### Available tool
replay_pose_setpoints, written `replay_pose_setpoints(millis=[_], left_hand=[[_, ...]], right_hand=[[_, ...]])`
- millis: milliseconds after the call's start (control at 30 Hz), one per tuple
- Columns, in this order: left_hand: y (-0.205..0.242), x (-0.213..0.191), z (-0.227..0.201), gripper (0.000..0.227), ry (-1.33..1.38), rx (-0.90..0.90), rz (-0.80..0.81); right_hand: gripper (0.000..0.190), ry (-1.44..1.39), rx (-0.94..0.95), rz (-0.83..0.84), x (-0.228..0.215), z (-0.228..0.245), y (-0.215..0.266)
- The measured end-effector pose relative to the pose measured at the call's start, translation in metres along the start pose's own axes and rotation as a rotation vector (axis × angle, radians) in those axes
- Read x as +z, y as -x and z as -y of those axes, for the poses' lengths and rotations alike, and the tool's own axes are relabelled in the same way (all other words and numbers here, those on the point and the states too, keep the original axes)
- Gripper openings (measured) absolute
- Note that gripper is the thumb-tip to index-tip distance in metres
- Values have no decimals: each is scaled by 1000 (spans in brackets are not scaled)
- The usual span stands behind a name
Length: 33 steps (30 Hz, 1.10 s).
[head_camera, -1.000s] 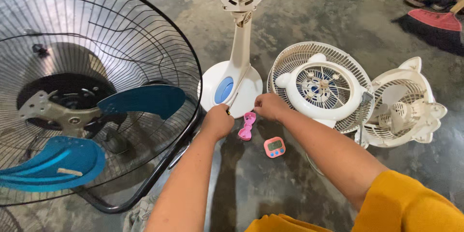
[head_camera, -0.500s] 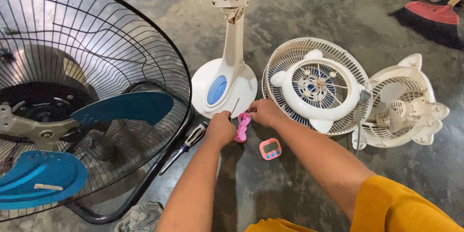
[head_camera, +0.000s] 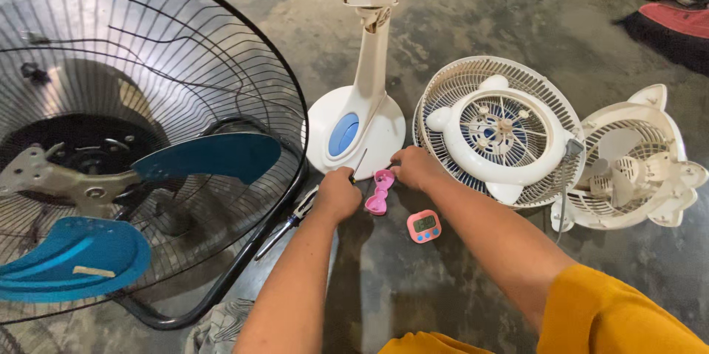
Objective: The person removes the blue fan blades from a standing electric fan using a screwdriver. They unscrew each blade from the central hub, detach it, and place it on the floor, repeating the process for all blades.
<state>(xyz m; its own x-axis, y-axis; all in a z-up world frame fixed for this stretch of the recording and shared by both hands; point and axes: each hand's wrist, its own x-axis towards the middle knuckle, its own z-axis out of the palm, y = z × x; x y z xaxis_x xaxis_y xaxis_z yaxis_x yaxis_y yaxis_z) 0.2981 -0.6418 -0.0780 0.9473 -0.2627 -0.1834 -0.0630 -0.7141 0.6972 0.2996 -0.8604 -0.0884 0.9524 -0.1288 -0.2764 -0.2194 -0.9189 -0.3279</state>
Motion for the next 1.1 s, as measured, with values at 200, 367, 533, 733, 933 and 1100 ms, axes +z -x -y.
replay_pose_setpoints(millis=[200, 367, 533, 733, 933, 1100], left_hand=[[18, -25, -9, 42, 21, 125, -111], [37, -64, -17, 41, 16, 148, -159], [65, -107, -24, 40, 79, 378, -323], [110, -158, -20, 33, 59, 349, -439], [145, -203, 15, 28, -17, 421, -650], [172, -239, 56, 29, -24, 364, -803]], right_hand=[[41, 15, -142, -118, -5, 8, -6], [36, -62, -261, -402, -16, 32, -4], [30, -210, -340, -782, -37, 80, 5], [35, -395, -522, -1012, -55, 159, 38], [38, -300, -876, -1057, -59, 245, 80], [34, -93, -1183, -985, -65, 299, 100]])
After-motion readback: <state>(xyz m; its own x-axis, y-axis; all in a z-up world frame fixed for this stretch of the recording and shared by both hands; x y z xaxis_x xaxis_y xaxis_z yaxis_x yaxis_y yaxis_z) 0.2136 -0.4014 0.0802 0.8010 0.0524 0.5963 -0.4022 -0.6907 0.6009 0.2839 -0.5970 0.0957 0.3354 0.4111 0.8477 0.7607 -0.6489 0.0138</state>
